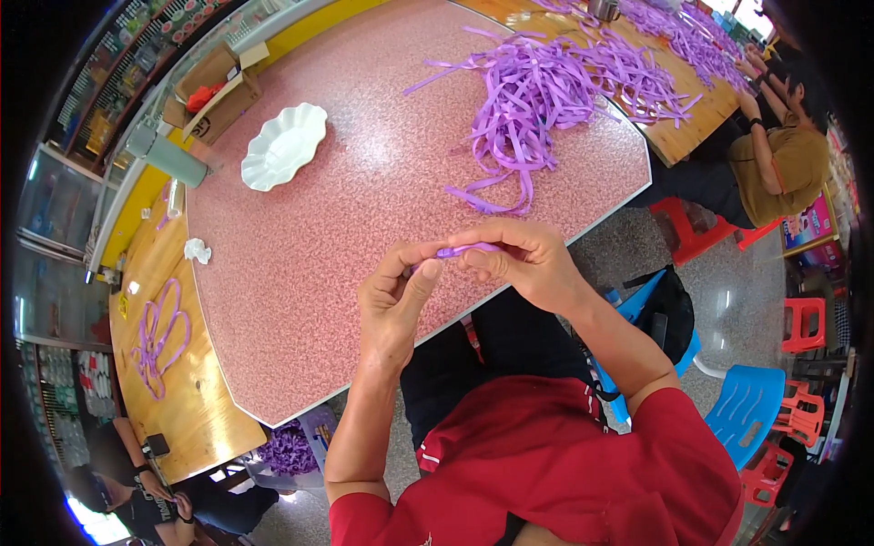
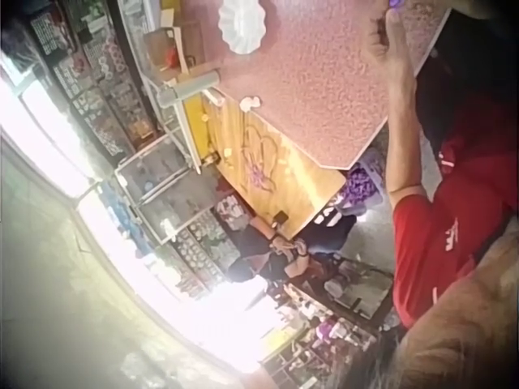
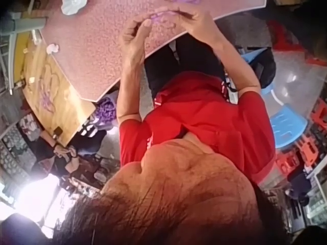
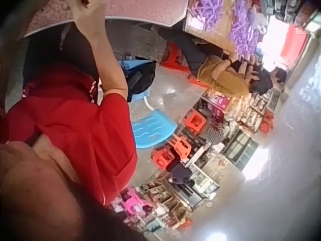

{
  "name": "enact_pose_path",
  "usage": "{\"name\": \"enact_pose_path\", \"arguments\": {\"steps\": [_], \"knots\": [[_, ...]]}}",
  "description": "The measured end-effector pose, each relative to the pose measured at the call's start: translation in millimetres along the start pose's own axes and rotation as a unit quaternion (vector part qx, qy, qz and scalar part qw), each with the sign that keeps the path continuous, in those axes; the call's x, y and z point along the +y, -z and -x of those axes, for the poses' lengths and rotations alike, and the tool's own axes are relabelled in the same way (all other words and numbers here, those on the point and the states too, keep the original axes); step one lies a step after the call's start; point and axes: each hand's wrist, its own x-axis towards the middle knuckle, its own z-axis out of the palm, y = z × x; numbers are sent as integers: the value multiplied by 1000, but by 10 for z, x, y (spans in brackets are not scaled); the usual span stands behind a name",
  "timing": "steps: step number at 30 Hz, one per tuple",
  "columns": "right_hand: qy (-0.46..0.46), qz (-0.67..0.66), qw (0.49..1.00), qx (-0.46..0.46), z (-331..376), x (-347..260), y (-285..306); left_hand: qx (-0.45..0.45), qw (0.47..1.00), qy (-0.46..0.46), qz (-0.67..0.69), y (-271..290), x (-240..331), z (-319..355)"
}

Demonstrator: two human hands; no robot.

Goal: Knotting and preparing purple plastic strips at a factory workbench.

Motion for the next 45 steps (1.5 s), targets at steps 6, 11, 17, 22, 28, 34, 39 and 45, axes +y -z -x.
{"name": "enact_pose_path", "arguments": {"steps": [6, 11, 17, 22, 28, 34, 39, 45], "knots": [[37, 81, 996, -31, -104, -56, 130, 22, 995, -10, -95, 194, 11, 22], [83, 145, 980, 108, -379, 72, 796, 135, 971, -39, -193, 1075, 241, 75], [20, 377, 916, 134, -516, 45, 1361, 219, 876, -38, -429, 3016, 793, 270], [132, 448, 883, -45, -565, 64, 1212, 363, 581, -41, -727, 5215, 1493, 900], [140, 580, 797, 94, -573, 83, 1001, 332, 554, -19, -763, 4553, 1010, 415], [227, 543, 805, 76, -668, -51, 1053, 155, 718, -210, -645, 2064, 402, -30], [61, 141, 987, 37, -529, -554, 805, -79, 874, -206, -433, 638, 320, -192], [25, -4, 999, -27, -213, -379, 319, -98, 985, -101, -99, -489, 81, -119]]}}
